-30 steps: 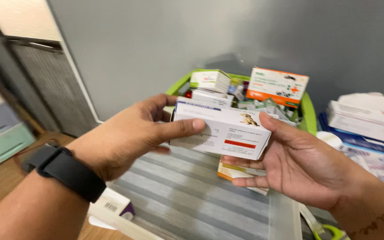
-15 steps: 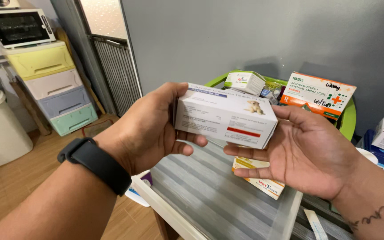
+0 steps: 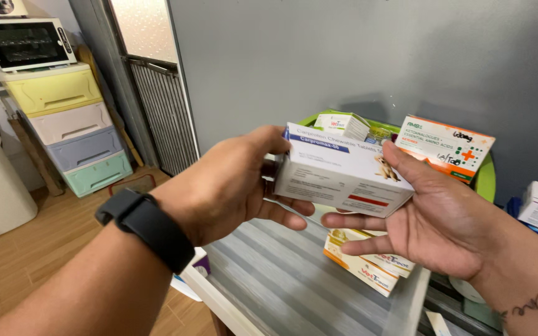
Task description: The person opens several medicine boxes, removes blister packs, and places them into a clear plastic bin. They also use scissors to cut open a foil packet and return the contents to a box. The person handles multiple boxes and blister packs, organizing them into the bin.
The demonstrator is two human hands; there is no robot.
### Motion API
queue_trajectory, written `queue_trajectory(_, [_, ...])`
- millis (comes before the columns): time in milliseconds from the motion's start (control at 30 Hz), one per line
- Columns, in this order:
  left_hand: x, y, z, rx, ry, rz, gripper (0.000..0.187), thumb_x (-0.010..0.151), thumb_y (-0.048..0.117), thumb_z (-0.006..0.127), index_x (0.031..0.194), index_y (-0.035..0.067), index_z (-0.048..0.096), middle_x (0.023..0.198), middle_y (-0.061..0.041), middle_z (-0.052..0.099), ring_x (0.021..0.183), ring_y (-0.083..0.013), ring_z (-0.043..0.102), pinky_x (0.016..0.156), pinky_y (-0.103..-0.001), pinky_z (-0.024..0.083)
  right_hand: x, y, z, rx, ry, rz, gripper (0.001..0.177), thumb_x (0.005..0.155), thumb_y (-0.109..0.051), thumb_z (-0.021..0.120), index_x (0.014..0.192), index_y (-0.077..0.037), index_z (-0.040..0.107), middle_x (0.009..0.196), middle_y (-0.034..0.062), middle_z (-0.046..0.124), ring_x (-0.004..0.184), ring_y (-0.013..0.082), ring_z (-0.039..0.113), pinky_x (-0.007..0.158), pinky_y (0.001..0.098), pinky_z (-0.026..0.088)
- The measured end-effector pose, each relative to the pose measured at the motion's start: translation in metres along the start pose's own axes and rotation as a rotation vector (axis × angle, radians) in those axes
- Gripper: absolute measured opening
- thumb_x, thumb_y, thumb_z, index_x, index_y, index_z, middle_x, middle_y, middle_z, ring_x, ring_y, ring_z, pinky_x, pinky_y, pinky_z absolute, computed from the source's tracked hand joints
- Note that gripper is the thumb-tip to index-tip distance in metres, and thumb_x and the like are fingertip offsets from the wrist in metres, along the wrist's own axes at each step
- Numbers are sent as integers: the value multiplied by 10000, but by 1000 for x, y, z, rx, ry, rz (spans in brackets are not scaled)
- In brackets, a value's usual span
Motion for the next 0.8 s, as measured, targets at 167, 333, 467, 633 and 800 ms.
queue_trajectory(167, [5,3,-15,3,-103,40,501,1031,242,276,1402,-50,446,1320,-241,616,1082,-368,700,862,-447,626,14,4,-4,-13,-18,-43,671,1091,-536,456,1517,-22,389,1375,320,572,1235,455,624,819,492,661])
queue_trajectory(333, [9,9,-30,-122,-57,27,471,956,168,265,1334,-27,468,1294,-218,585,1161,-336,668,883,-451,590,24,3,-8,-37,11,-77,670,1088,-541,467,1530,-45,381,1381,315,567,1242,453,614,817,493,664])
queue_trajectory(467, [16,8,-33,-208,-96,85,465,996,207,291,1366,-19,458,1299,-224,566,1142,-338,680,884,-457,605,30,5,-11,-13,51,-82,655,1088,-540,465,1533,-67,385,1392,307,561,1244,462,617,819,489,666])
queue_trajectory(633, [29,8,-33,-122,10,106,529,1006,385,419,1294,-49,505,1195,-220,629,1010,-302,716,814,-393,650,32,3,-15,28,52,-86,638,1095,-540,428,1541,-86,383,1406,296,551,1279,451,597,832,488,657])
queue_trajectory(800, [30,12,-36,-113,-13,203,488,959,310,555,1276,-59,519,1203,-207,651,1041,-272,711,811,-384,661,31,-3,-21,-2,91,-134,666,1105,-570,383,1511,-44,432,1400,298,542,1292,460,562,847,488,654])
Point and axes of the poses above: each hand's wrist, its own x-axis towards the middle knuckle, its own z-axis out of the palm, y = z × x, the point moved 2 cm from there along x, towards the middle knuckle
